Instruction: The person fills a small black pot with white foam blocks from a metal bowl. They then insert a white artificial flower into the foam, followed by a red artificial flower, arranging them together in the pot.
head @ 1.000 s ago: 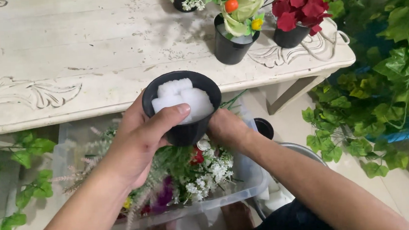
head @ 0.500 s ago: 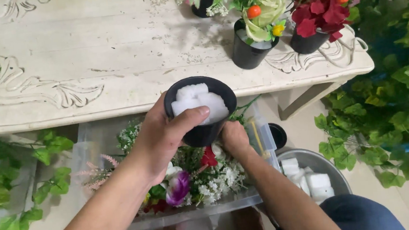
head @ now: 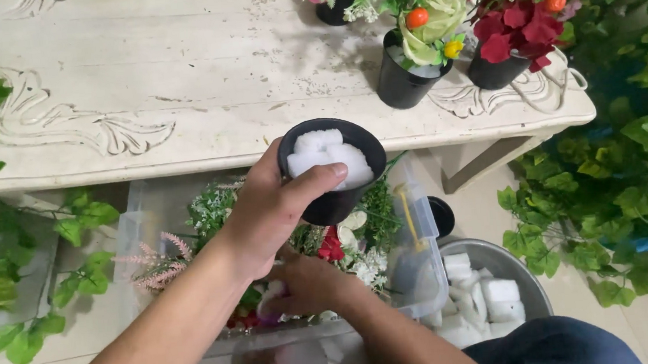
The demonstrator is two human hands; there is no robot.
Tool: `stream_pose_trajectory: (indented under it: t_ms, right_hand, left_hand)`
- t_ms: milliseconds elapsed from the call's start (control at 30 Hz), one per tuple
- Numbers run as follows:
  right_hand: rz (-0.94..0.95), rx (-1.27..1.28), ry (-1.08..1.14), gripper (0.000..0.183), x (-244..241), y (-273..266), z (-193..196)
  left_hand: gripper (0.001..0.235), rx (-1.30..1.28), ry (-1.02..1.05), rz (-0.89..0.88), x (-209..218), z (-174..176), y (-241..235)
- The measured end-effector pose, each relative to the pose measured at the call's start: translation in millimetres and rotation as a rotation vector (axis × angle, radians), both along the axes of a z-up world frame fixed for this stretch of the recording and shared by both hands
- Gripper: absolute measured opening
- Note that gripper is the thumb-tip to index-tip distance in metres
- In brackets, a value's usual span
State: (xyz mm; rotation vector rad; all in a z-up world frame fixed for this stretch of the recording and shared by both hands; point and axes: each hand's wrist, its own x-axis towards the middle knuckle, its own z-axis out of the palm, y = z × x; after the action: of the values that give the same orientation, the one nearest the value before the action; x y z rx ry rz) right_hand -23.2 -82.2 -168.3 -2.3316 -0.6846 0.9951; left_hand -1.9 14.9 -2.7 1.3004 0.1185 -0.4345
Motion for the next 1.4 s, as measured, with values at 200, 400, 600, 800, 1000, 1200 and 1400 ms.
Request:
stream_pose_trajectory:
  t_ms: [200,400,600,800,1000,1200,1400]
  right_hand:
    - [-0.198,0.196,0.022,0.034,8,-23,-41]
    - [-0.478,0.435,0.035,0.012,22,-88,-12]
    - [-0.712,0.546,-0.018,0.015,30,-148,-27]
    - [-0.897,0.514,-0.129,0.014,13,-143,32]
    - [-1.009,0.644,-0.237,0.011,16,-156,36]
    - [-1.016,0.764,-0.168,0.010,8,-143,40]
    - [-1.093,0.746,-0.121,0.018,10,-136,31]
  left_hand:
    - [0.064,0.034,0.047,0.032,-7,11,7]
    - [0.056,0.007,0.033,0.066,-8,14,9]
    - [0.076,-0.043,-0.048,0.047,-1,-12,13]
    - [0.072,-0.026,-0.032,0.049,-1,-9,15]
    - [0.073,-0.003,-0.045,0.048,2,-16,14]
    - [0.071,0.016,-0.044,0.055,2,-16,13]
    - [0.069,0.049,-0.035,0.061,-2,-11,11]
